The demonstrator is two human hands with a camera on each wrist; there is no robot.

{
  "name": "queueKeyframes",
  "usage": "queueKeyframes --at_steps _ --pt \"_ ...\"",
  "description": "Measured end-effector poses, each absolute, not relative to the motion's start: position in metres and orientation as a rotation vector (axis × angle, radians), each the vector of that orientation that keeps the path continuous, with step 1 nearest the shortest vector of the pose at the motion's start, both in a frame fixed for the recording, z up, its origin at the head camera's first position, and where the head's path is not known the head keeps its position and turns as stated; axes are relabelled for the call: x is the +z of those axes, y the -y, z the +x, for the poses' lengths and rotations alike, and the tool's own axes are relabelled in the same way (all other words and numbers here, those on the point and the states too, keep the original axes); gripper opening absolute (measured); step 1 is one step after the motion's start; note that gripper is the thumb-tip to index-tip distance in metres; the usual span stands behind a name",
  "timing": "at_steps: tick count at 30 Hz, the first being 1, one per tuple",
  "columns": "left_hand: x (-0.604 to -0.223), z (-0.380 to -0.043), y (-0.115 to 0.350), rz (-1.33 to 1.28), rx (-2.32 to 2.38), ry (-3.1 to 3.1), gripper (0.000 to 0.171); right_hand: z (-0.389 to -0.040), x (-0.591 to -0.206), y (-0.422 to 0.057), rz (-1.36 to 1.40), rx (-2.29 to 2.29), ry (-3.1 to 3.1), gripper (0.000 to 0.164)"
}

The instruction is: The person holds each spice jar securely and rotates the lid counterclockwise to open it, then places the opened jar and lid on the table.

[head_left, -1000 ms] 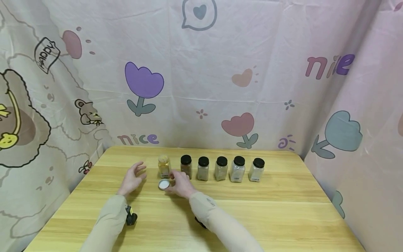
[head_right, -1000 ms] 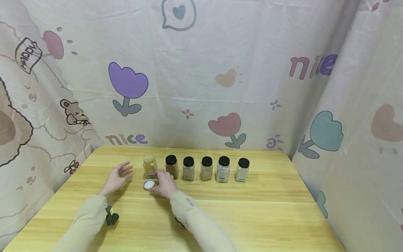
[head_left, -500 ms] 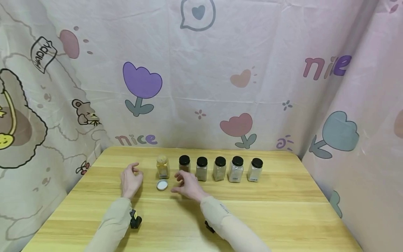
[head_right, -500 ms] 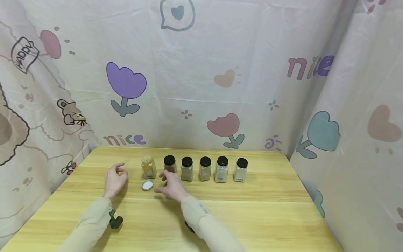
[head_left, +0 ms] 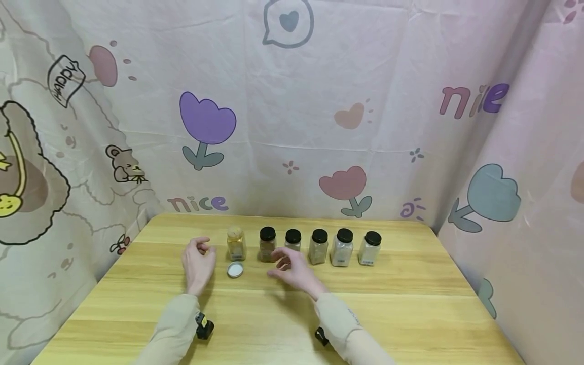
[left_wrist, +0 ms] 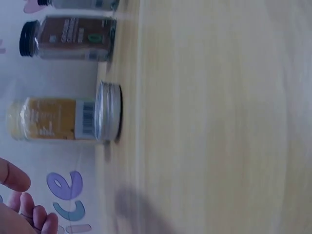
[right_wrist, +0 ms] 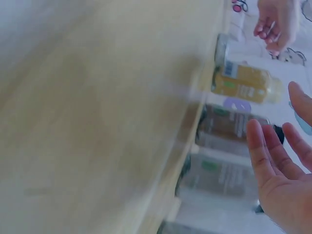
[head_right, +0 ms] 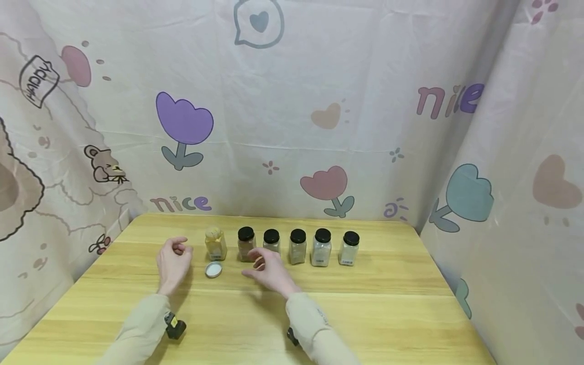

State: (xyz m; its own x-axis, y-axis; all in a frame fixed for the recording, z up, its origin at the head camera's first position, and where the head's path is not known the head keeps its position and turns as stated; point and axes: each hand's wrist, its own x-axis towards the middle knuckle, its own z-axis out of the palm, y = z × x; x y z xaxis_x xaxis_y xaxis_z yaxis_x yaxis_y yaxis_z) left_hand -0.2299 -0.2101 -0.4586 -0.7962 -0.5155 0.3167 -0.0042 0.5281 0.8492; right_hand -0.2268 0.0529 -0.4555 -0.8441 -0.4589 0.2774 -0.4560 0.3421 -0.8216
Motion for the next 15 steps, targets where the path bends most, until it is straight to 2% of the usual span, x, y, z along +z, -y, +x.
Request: queueKeyframes --at_steps 9,15 --pt "-0.452 -0.217 0.189 0.327 -1.284 2.217 0.024 -0.218 -0.449 -0.086 -0.798 -1.701 -2.6 0.037" --pt "-0.453 -0.21 0.175 0.263 -1.32 2.186 0.021 -0.211 -0.444 -0.103 -0.728 -1.745 -2.583 0.039"
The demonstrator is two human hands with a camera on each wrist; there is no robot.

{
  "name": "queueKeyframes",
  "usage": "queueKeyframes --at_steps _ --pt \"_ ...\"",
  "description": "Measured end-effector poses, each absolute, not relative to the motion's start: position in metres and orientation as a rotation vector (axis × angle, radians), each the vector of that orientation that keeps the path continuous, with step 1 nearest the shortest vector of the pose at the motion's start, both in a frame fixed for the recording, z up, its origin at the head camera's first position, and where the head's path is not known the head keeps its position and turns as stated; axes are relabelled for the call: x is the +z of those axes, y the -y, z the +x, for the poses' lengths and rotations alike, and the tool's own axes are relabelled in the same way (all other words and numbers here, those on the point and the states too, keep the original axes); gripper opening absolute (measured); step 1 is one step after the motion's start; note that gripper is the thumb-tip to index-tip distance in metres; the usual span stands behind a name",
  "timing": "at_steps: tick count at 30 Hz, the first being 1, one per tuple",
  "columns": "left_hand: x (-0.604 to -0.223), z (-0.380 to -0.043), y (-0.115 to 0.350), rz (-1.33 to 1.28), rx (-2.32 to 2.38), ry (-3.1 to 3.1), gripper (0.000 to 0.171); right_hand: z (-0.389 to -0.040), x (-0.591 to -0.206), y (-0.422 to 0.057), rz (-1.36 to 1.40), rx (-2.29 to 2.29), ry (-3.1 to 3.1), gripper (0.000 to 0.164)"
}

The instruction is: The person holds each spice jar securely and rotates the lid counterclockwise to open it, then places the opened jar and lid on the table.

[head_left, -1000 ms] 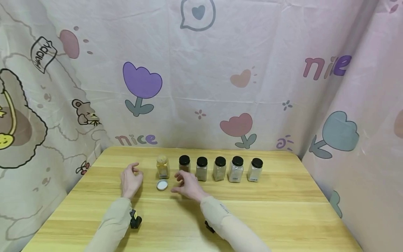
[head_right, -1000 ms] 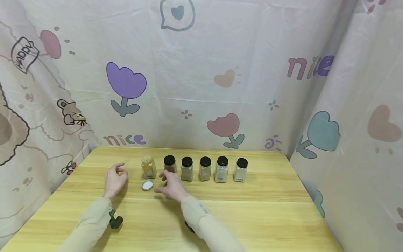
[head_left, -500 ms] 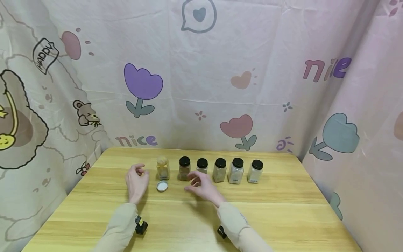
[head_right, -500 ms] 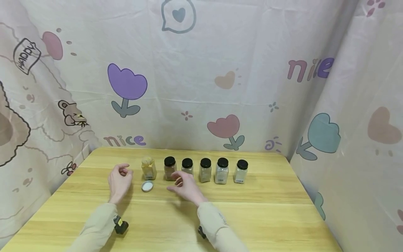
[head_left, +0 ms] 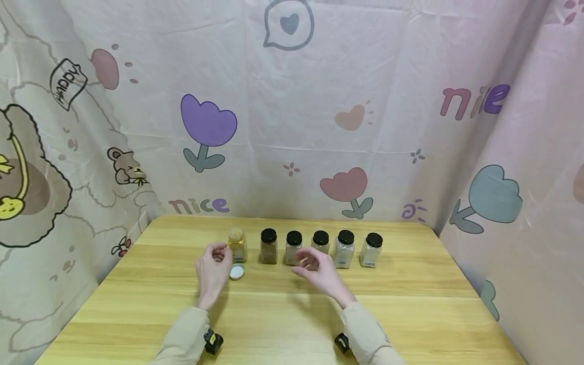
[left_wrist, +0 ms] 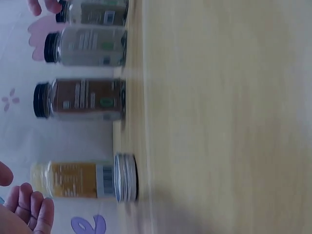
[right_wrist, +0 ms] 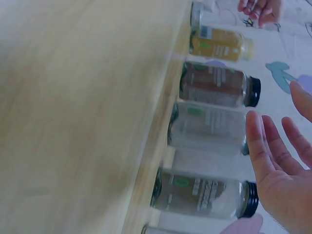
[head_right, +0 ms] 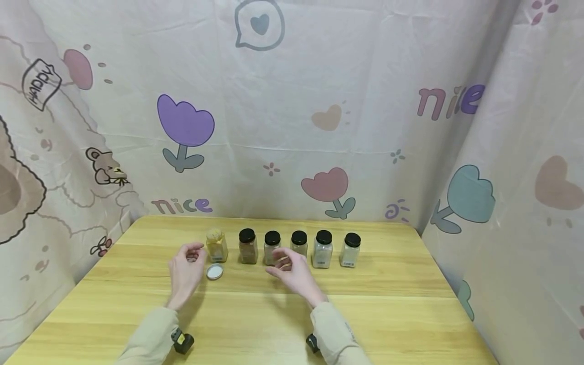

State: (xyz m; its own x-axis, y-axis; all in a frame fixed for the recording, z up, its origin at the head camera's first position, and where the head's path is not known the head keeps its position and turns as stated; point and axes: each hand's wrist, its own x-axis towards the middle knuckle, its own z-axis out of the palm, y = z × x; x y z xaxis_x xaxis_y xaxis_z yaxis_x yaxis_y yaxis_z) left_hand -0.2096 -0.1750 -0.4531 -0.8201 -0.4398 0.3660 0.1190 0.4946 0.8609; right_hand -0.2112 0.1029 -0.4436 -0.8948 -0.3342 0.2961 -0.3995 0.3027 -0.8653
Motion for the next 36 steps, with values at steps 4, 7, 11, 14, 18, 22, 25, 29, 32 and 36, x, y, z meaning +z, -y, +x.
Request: queueKeyframes --at_steps 4,7,11,14,18,22,25,29,32,36 --pt "-0.455 -0.205 0.162 0.203 -1.354 2.177 0.018 -0.209 -0.442 -0.113 0.677 1.686 2.493 0.041" --pt "-0.457 -0.203 0.149 0.139 -1.45 2.198 0.02 -0.209 -0.444 -0.12 0.649 1.702 2.48 0.039" --pt "-0.461 -0.205 0.135 0.073 -1.64 2.236 0.032 -0.21 -0.448 -0.13 0.63 1.753 2.448 0.035" --pt "-0.462 -0.209 0.128 0.052 -1.75 2.241 0.04 -0.21 -0.449 -0.134 0.642 1.795 2.421 0.033" --pt "-0.463 -0.212 0.12 0.032 -1.838 2.229 0.05 -0.209 -0.449 -0.136 0.65 1.843 2.386 0.03" --pt "-0.465 -0.219 0.111 0.007 -1.905 2.22 0.061 -0.208 -0.451 -0.137 0.646 1.864 2.365 0.032" --pt "-0.469 -0.225 0.108 -0.017 -1.922 2.226 0.065 -0.207 -0.453 -0.138 0.633 1.872 2.357 0.034" --pt "-0.476 -0.233 0.107 -0.034 -1.908 2.253 0.07 -0.206 -0.455 -0.138 0.63 1.893 2.345 0.036" --pt "-0.481 -0.24 0.107 -0.043 -1.904 2.274 0.075 -0.206 -0.455 -0.137 0.637 1.904 2.334 0.036" --pt "-0.486 -0.247 0.108 -0.066 -1.926 2.291 0.082 -0.206 -0.455 -0.137 0.643 1.909 2.318 0.035"
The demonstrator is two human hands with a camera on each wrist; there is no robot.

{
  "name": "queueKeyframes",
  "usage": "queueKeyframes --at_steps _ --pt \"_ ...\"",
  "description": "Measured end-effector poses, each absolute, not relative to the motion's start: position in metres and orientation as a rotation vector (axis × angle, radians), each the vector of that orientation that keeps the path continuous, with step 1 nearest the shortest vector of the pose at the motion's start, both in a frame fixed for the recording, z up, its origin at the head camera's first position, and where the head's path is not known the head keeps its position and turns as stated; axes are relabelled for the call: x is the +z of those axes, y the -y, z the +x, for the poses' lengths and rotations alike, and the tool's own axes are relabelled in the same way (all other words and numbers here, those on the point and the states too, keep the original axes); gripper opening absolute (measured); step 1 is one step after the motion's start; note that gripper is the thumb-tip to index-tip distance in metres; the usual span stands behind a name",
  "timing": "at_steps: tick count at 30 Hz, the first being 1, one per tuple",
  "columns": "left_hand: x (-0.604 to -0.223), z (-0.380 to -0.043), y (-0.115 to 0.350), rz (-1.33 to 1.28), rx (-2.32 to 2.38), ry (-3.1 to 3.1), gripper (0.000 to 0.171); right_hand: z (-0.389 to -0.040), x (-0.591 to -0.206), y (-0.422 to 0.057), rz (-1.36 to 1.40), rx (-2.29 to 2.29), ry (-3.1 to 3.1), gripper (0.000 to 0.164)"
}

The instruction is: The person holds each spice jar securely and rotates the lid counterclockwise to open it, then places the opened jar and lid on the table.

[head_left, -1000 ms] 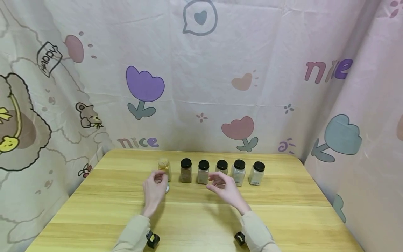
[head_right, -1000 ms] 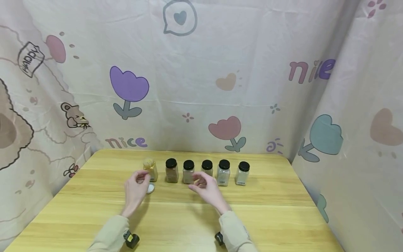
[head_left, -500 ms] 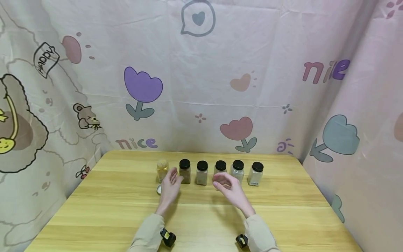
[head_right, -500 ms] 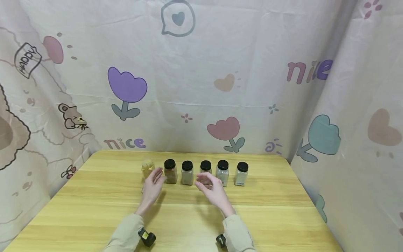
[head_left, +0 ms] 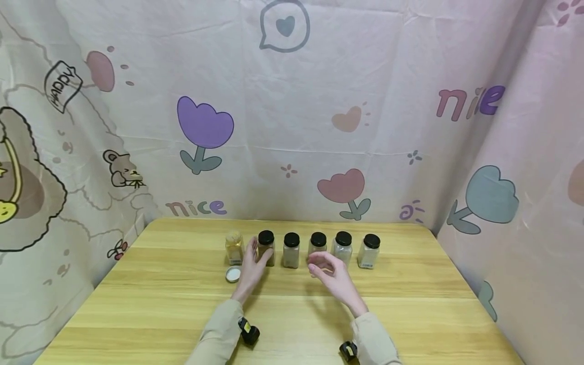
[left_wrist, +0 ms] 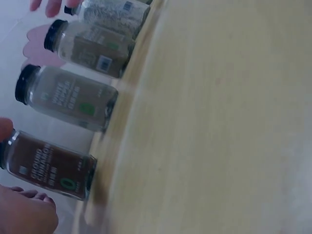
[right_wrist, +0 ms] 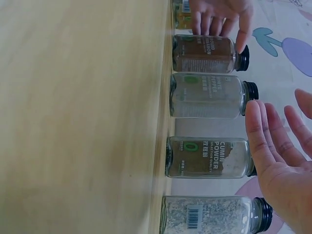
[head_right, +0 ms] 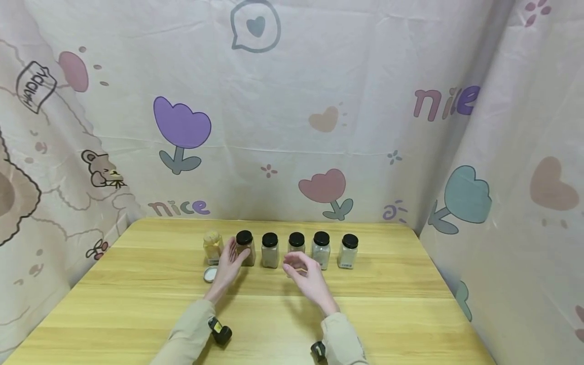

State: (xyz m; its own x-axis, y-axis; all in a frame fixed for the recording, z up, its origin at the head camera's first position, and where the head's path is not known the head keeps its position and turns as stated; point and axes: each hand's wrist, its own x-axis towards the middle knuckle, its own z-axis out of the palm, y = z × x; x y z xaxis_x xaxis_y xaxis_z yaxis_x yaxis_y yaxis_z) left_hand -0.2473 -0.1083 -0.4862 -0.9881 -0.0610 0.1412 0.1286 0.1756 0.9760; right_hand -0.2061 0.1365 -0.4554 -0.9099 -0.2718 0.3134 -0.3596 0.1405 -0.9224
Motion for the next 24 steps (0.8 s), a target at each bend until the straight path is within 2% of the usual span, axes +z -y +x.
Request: queueKeyframes --at_steps 14,24 --pt "-0.49 -0.26 0.108 -0.064 -1.923 2.367 0.095 -0.206 -0.456 -0.135 0.655 1.93 2.281 0.032" --pt "-0.489 -0.265 0.107 -0.092 -1.928 2.3 0.082 -0.205 -0.455 -0.135 0.644 1.934 2.286 0.03"
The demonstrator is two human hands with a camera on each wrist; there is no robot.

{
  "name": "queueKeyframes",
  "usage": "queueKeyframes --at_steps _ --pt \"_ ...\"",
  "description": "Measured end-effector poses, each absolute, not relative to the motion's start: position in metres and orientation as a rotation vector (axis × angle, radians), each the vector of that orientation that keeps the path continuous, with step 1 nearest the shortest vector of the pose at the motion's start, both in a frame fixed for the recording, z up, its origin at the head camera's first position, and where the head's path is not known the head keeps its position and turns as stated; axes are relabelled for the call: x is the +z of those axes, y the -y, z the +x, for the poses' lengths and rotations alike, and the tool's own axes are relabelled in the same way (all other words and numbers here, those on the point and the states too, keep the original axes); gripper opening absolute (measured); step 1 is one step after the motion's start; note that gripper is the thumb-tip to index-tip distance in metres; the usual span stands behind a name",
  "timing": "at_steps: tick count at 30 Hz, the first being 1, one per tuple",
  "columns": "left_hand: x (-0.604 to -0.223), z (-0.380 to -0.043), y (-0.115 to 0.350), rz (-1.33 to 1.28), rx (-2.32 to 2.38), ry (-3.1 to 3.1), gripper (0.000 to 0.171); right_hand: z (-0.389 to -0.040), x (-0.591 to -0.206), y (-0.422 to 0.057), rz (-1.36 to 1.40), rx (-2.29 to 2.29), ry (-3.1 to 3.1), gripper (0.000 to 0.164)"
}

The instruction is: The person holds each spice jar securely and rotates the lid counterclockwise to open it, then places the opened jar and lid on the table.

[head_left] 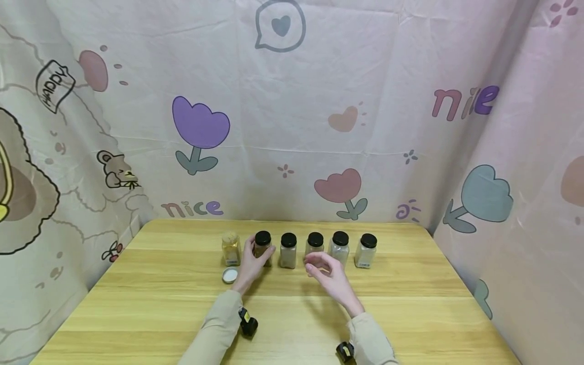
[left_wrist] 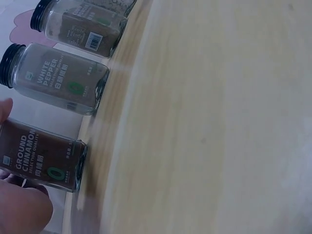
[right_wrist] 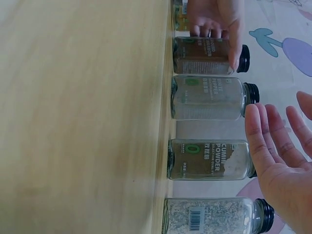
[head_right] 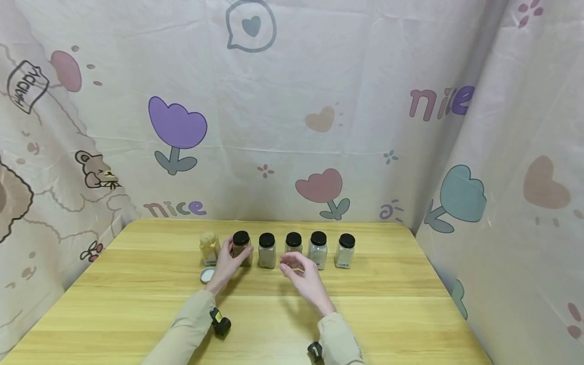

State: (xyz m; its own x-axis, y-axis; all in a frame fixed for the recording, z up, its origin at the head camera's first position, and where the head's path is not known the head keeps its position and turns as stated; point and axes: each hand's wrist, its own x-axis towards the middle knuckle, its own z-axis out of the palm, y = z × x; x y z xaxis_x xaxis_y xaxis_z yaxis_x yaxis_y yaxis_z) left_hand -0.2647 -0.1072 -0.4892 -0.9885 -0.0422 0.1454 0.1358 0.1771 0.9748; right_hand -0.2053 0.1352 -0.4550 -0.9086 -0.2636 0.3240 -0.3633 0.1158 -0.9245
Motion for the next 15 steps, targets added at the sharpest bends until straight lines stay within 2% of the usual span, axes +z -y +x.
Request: queueKeyframes --at_steps 8,15 --pt "-0.486 -0.259 0.109 -0.033 -1.932 2.304 0.083 -0.206 -0.455 -0.134 0.637 1.927 2.295 0.029" --pt "-0.475 -0.244 0.105 0.012 -1.985 2.243 0.076 -0.206 -0.458 -0.134 0.653 1.941 2.274 0.031"
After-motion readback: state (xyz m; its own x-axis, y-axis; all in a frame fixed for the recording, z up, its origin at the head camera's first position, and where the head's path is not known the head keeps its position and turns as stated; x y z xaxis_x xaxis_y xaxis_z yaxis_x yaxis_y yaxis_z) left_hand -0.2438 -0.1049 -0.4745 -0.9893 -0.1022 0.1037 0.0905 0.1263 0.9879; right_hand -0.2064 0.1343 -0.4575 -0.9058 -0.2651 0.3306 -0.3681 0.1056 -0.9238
